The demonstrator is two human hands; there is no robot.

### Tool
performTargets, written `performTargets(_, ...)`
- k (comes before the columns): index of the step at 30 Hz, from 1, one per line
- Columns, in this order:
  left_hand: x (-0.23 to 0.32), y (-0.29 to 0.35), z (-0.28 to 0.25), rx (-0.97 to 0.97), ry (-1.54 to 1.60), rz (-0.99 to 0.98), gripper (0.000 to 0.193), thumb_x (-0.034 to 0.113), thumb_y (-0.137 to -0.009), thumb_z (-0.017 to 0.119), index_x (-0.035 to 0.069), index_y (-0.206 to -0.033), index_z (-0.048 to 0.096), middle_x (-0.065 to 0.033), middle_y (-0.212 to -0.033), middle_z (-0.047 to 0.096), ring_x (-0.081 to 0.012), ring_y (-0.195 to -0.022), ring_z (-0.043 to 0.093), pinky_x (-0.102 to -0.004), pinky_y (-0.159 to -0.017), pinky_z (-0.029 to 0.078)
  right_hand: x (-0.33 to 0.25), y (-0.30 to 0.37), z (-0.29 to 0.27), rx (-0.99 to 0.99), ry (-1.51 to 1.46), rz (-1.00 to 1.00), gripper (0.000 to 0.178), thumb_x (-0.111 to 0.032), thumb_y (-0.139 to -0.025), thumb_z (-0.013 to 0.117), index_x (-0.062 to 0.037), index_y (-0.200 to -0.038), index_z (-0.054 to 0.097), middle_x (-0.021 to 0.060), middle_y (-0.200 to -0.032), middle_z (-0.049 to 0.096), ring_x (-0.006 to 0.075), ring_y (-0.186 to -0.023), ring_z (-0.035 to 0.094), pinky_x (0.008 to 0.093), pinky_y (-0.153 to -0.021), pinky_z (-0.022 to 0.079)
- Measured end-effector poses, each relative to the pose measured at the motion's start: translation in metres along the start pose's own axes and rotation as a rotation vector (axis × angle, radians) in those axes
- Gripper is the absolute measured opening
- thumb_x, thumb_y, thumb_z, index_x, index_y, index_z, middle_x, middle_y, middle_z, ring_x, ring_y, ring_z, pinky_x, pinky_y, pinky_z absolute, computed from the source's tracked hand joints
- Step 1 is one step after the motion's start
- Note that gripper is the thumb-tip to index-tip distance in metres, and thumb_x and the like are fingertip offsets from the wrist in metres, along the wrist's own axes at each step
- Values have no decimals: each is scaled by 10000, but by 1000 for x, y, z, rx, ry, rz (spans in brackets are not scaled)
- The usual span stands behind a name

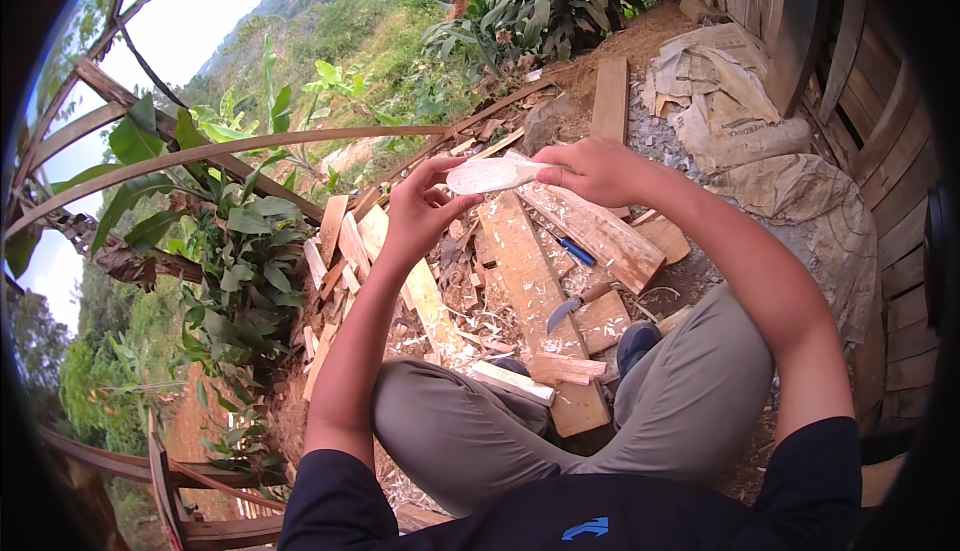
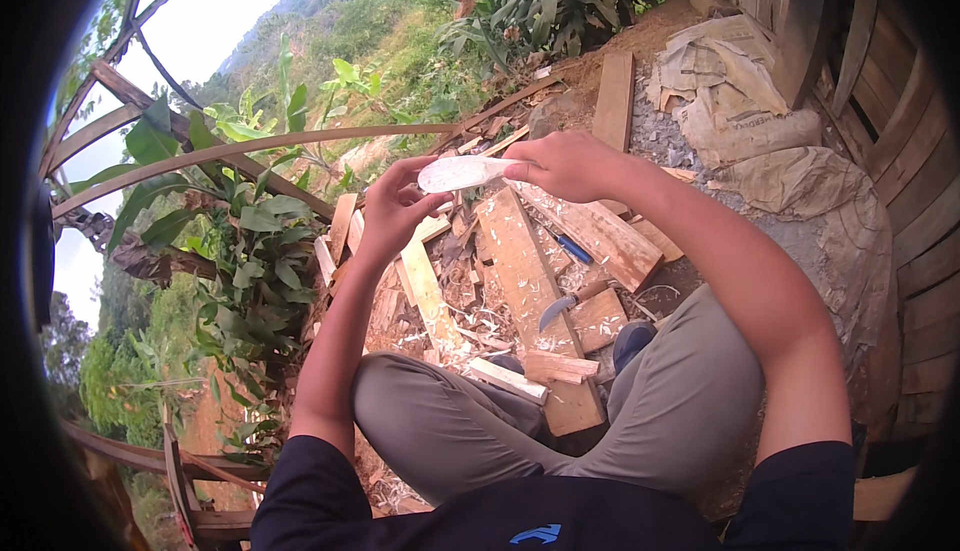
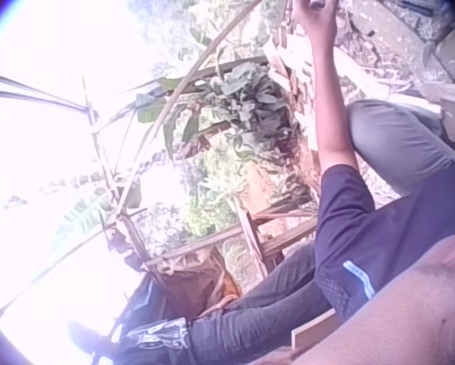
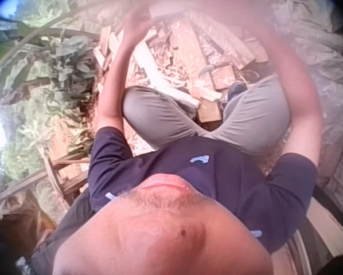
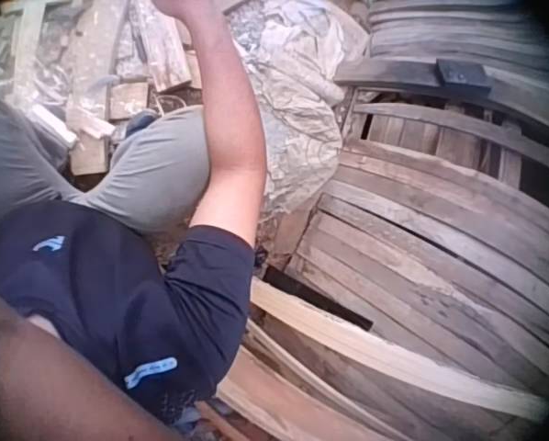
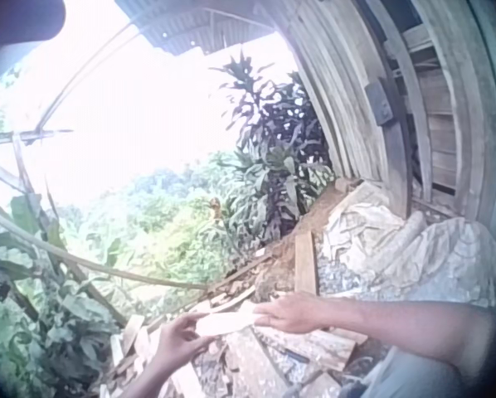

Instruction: The person sits cross-legged on the ground and uses a knife to carve a piece of light-colored wood. They hold the wood in their left hand and the knife in their right, making repeated shaving motions to shape the object. The person occasionally pauses to inspect the carved piece before resuming the carving process.

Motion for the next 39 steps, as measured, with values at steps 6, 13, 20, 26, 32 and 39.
performTargets(6, -2, 2, -3, 66, 27, 31, 506, 85, -847, 857, -13, -1276, 606, -110, -1043, 732, -100, -699, 687, -225, -597, 548, 1, 1, 6, -21, -49, 30, 454, -486, -1076, 437, -140, -1269, 660, 176, -1023, 729, 393, -1016, 688, 500, -898, 513)
performTargets(13, 1, 5, -2, 23, 86, 15, 346, 117, -992, 703, -24, -1295, 614, -104, -1025, 748, -112, -721, 702, -239, -588, 516, 7, -4, 8, -48, -176, 17, 478, -491, -1091, 424, -107, -1209, 684, 164, -1002, 721, 367, -965, 684, 475, -846, 510)
performTargets(20, -3, 4, -1, -14, 63, 27, 284, 152, -1052, 612, -23, -1276, 628, -96, -1048, 723, -128, -748, 725, -232, -565, 495, 6, -2, 7, -123, -173, 29, 535, -565, -1047, 494, -92, -1209, 683, 160, -962, 711, 342, -930, 682, 471, -822, 508)
performTargets(26, -9, 4, -1, -31, 16, 51, 269, 146, -1073, 562, -19, -1275, 632, -89, -1050, 705, -130, -753, 733, -232, -558, 497, 4, 1, 8, -197, -141, 101, 582, -567, -1019, 570, -41, -1253, 658, 168, -1078, 703, 296, -995, 669, 419, -872, 506)
performTargets(32, 3, 2, 0, -25, 59, 7, 407, 120, -1048, 613, 5, -1428, 526, -84, -1041, 729, -119, -739, 717, -238, -595, 514, -2, 1, -2, -94, -50, 91, 488, -460, -1032, 568, -86, -1342, 611, 197, -1140, 716, 370, -1055, 684, 462, -900, 518)
performTargets(39, 5, 4, 11, -64, 151, -38, 707, 143, -984, 721, 59, -1568, 332, -149, -1261, 683, -139, -764, 706, -269, -666, 575, -7, 1, -3, 37, -6, -10, 444, -260, -991, 578, -94, -1403, 563, 194, -1167, 714, 390, -1092, 673, 473, -937, 522)
Point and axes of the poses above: each hand's wrist, its own y-axis away from the middle knuckle, its own z-axis out of the palm, x = y × z, the point moved 7 cm from there along -y, towards the middle knuckle
